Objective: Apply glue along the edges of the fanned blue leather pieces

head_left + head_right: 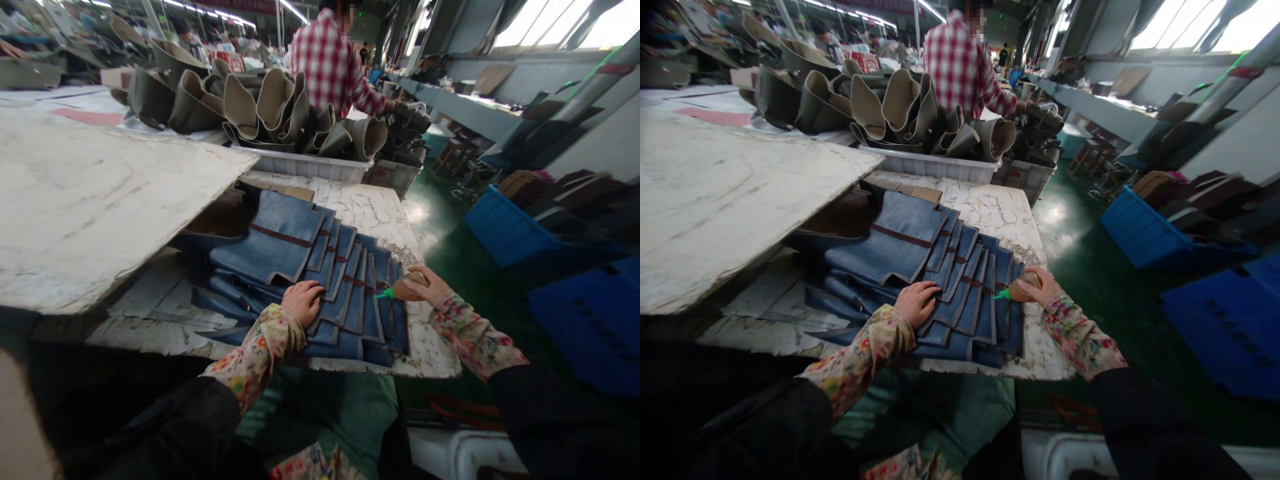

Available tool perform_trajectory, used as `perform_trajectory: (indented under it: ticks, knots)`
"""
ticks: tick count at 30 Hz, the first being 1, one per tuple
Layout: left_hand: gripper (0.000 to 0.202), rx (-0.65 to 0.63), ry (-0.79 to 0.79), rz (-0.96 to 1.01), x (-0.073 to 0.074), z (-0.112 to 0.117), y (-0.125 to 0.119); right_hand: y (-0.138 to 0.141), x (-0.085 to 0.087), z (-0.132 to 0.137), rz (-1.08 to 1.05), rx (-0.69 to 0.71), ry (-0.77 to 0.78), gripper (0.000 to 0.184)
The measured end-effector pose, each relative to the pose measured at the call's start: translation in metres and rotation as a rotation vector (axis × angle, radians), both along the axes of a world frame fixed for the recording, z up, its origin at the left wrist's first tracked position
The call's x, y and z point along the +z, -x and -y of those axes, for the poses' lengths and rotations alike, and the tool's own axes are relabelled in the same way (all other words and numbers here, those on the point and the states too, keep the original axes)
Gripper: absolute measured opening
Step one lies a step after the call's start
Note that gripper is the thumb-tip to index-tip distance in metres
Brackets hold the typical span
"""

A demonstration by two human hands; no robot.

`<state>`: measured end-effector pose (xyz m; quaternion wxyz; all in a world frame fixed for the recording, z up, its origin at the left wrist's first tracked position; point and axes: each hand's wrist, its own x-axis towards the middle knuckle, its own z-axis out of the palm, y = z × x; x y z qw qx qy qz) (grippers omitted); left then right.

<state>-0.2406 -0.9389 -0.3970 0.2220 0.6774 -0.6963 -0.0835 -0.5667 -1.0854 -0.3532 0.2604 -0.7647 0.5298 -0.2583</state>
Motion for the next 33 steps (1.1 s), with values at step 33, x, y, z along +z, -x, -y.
perform_trajectory:
  ticks: [33]
  knots:
    - [0.034,0.005,0.009,0.029,-0.003,-0.007,0.006,0.041,-0.003,-0.065,0.012,0.079,-0.225,0.058]
